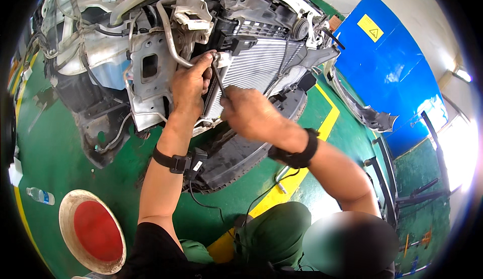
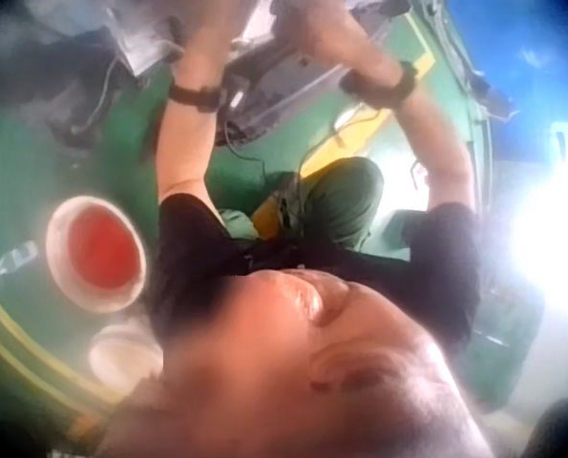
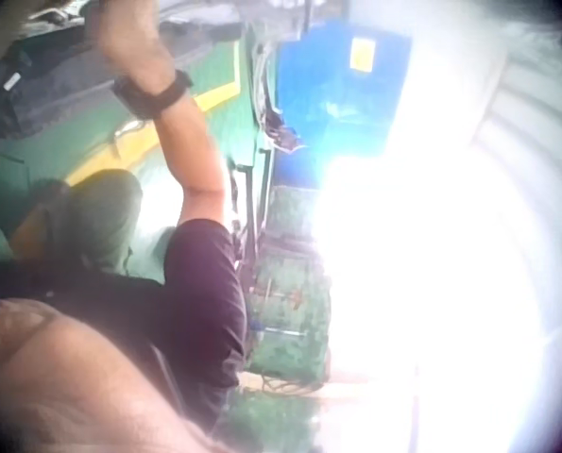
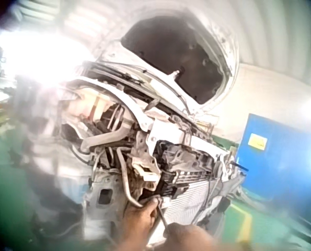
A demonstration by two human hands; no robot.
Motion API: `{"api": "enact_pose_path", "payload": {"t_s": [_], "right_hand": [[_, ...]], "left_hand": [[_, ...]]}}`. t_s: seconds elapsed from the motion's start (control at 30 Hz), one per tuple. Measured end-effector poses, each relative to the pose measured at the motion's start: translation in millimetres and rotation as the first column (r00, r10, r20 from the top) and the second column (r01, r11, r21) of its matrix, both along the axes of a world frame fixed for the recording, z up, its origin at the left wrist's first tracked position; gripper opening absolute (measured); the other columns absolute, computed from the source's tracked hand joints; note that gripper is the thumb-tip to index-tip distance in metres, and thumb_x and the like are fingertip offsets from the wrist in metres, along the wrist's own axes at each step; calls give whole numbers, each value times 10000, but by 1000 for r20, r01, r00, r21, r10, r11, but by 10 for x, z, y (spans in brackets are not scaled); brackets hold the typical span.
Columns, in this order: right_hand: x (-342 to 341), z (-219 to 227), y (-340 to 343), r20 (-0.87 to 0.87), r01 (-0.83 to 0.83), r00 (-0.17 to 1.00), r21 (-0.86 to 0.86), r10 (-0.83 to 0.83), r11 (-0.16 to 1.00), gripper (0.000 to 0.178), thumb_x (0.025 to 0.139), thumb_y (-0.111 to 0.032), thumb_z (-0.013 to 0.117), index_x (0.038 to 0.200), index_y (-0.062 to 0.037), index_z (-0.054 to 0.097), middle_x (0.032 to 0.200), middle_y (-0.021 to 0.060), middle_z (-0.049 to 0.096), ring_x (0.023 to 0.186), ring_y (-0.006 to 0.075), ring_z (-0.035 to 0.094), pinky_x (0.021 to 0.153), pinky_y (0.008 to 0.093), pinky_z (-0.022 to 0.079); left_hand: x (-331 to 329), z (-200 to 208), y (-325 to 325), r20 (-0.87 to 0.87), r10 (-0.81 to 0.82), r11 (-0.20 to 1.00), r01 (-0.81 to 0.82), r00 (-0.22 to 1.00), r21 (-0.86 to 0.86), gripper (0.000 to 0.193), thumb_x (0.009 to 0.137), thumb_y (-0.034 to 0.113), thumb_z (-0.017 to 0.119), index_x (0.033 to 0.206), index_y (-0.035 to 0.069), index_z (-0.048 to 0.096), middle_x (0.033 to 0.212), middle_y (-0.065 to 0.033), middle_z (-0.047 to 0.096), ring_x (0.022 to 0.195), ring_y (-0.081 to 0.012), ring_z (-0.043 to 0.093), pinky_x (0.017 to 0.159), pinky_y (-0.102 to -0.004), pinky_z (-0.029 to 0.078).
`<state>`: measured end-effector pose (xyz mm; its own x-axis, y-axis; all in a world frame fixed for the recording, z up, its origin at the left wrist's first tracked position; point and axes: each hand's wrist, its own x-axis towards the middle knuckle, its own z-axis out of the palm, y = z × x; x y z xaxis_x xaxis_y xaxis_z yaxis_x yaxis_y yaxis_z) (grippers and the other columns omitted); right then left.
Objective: The person works on a vehicle's cooling system by using a wrench to loosen and remove bolts from brackets around the radiator. They handle a metal line and position a plastic shroud within the engine bay.
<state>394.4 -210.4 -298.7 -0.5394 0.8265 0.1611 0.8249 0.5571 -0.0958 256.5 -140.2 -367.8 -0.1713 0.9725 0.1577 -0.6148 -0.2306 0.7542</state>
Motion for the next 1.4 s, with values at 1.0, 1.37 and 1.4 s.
{"api": "enact_pose_path", "payload": {"t_s": [1.0, 1.37, 1.4], "right_hand": [[125, 555, -33, -263, 188, 956, 204, -131, 961, 259, 821, -203, 576, 752, 27, 673, 720, 241, 650, 740, 416, 672, 687, 474, 553], [-109, -725, 193, -356, 135, 923, -49, -144, 990, 248, 918, -145, 533, 1036, 69, 491, 705, 272, 620, 673, 473, 630, 625, 528, 511], [-123, -642, 127, -357, 121, 925, -57, -133, 991, 230, 901, -129, 538, 1015, 68, 508, 694, 269, 618, 666, 469, 630, 621, 526, 511]], "left_hand": [[-21, 95, 36, -39, -44, 998, 42, 998, -46, 316, 886, 189, 703, 1144, 10, 682, 640, 52, 472, 466, -29, 382, 395, -179, 235], [-30, 59, 75, 19, -75, 994, 77, 997, -75, 316, 880, 215, 724, 1108, -3, 701, 644, 54, 448, 500, -38, 372, 432, -180, 242], [-68, 40, 63, 15, -67, 994, 68, 998, -83, 316, 880, 215, 724, 1108, -3, 701, 644, 54, 448, 500, -38, 372, 432, -180, 242]]}}
